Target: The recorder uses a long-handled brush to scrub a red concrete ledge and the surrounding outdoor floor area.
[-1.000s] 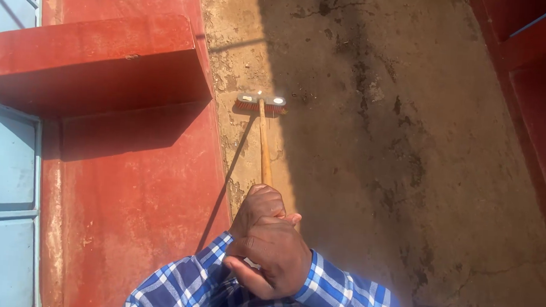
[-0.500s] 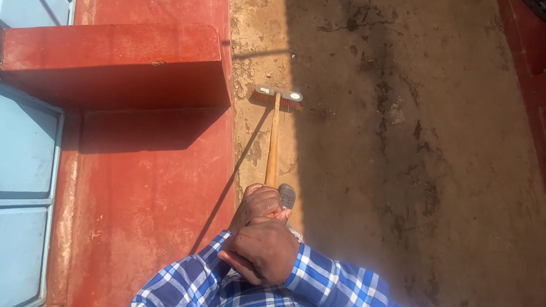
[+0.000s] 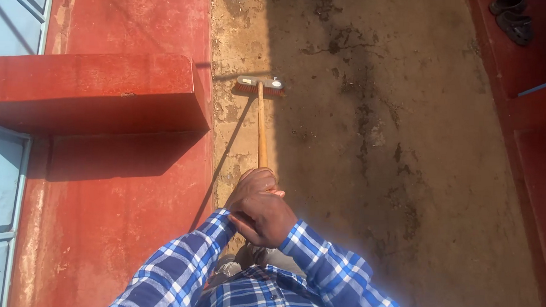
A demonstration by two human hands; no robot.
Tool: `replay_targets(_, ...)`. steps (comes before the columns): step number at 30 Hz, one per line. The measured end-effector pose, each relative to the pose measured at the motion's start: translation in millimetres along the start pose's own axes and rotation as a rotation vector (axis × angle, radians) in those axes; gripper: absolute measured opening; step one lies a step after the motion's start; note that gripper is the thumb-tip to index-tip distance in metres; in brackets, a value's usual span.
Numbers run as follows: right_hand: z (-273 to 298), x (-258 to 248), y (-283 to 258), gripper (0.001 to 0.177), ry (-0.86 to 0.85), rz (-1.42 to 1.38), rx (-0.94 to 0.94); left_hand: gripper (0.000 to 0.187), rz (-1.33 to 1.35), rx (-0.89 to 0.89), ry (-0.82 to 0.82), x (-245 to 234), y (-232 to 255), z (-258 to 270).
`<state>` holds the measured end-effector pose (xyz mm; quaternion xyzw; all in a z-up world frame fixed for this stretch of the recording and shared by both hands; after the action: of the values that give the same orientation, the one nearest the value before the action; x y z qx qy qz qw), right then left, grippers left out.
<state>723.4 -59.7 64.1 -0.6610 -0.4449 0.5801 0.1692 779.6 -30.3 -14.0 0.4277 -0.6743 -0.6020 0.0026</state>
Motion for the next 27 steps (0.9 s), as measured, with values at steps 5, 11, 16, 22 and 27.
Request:
replay_targets(5,-14,-12,17,0.014,0.05,-0.009,0.045,0.033,-0.211,0.069,0.077,-11,-9,-28)
replay_targets(11,-11,-26,-47,0.016,-0.041,-0.162,-0.033,0.037,-0.074,0.061,0.116,-28,38,1)
replay_targets(16,4,8,-67,0.018,-0.151,-0.23,0.009,0.045,0.089,0.095,0.26,-36,47,41)
replay_targets(22,32,51,-73,0.016,-0.034,-0.08,0.004,0.046,0.046,0.004,0.059,-19,39,83)
replay_targets(27,69,94,-95,0.012,0.067,-0.073,0.044,0.038,-0.01,-0.076,-0.03,4,39,141)
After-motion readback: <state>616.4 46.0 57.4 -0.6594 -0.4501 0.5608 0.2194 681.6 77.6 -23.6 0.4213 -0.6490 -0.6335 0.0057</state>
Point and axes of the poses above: each hand's wrist, its own z-axis away from the middle knuckle, its own x-axis out of the palm, y = z × x, the point moved 7 cm from there along -z, towards the middle knuckle, and after that the axes turned 4 degrees about -y, right-handed, at the moved point
